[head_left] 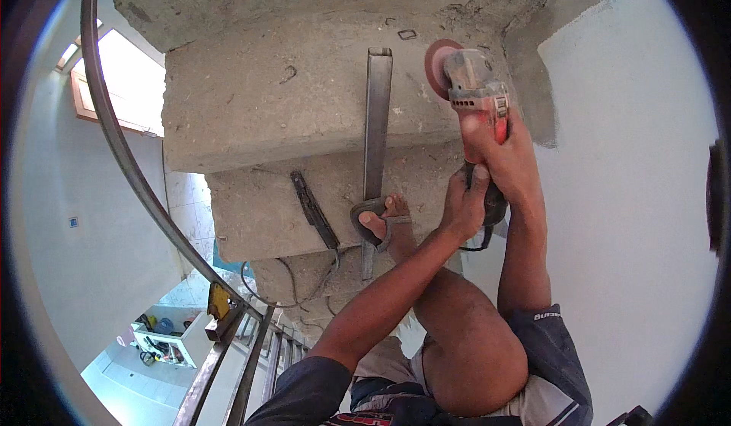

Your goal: Welding and grinding metal bars on a staircase railing.

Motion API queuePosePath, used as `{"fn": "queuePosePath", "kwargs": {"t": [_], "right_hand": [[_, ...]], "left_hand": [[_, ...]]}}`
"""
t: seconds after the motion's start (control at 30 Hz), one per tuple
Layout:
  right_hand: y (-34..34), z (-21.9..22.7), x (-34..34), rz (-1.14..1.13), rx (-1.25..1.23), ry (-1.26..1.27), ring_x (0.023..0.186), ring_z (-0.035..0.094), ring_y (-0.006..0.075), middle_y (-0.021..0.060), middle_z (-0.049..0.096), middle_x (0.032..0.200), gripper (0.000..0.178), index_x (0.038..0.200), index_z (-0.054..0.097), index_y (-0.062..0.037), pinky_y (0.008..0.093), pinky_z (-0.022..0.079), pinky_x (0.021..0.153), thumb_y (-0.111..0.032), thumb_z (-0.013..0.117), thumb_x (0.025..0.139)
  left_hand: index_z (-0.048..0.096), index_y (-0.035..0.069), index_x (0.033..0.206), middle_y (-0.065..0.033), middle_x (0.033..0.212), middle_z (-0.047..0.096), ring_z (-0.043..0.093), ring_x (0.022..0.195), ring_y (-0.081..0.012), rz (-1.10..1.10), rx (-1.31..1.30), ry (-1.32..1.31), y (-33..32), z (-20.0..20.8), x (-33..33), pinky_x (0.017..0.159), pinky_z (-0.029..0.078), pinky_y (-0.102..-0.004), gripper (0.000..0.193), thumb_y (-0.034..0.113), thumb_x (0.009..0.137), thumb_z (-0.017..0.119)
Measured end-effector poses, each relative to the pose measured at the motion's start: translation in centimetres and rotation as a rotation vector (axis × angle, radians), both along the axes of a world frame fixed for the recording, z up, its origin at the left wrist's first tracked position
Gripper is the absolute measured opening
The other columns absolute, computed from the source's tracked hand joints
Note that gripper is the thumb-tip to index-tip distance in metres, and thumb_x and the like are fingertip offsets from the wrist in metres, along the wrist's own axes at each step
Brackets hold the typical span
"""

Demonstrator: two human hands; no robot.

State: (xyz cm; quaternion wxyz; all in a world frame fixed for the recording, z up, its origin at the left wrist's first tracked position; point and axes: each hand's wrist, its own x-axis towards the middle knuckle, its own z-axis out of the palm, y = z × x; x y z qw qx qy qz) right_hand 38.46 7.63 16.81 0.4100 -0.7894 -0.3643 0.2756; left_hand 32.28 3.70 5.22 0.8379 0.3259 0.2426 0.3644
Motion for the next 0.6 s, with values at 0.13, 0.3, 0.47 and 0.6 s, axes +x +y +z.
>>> {"fn": "queuePosePath", "kwargs": {"t": [0.13,0.3,0.47,0.6], "right_hand": [[2.2,1.1,0.0,0.232,-0.030,-0.245,0.093,0.062,0.0189,0.0111,0.067,0.104,0.064,0.118,0.060,0.0006,0.0357,0.050,0.086,-0.047,0.080,0.080],[5.5,1.6,1.6,0.336,-0.161,-0.411,0.088,0.061,0.0169,0.0099,0.067,0.099,0.059,0.120,0.060,0.0002,0.0341,0.051,0.083,-0.039,0.080,0.081],[6.6,2.0,1.9,0.441,-0.136,-0.363,0.089,0.062,0.0185,0.0112,0.068,0.099,0.058,0.122,0.060,0.0009,0.0336,0.051,0.083,-0.039,0.078,0.084],[6.8,2.0,2.1,0.496,-0.143,-0.303,0.090,0.062,0.0184,0.0109,0.068,0.100,0.057,0.123,0.060,-0.0003,0.0337,0.051,0.084,-0.039,0.077,0.085]], "left_hand": [[0.043,-0.002,0.138,-0.0133,0.128,0.054,0.051,0.118,-0.0191,0.190,-0.033,-0.057,0.8,2.1,0.7,0.101,0.041,-0.0345,0.087,0.074,0.099,0.029],[0.029,0.002,0.156,-0.0117,0.146,0.045,0.047,0.131,-0.0205,0.087,-0.396,-0.098,3.4,5.0,1.6,0.109,0.037,-0.0332,0.102,0.083,0.093,0.026],[0.030,0.001,0.154,-0.0082,0.141,0.049,0.050,0.127,-0.0187,0.086,-0.385,-0.152,3.9,5.6,1.6,0.107,0.040,-0.0331,0.107,0.086,0.090,0.030],[0.032,0.000,0.153,-0.0069,0.137,0.051,0.053,0.123,-0.0180,0.210,-0.330,-0.178,3.9,5.0,2.3,0.105,0.042,-0.0334,0.106,0.085,0.090,0.031]]}}
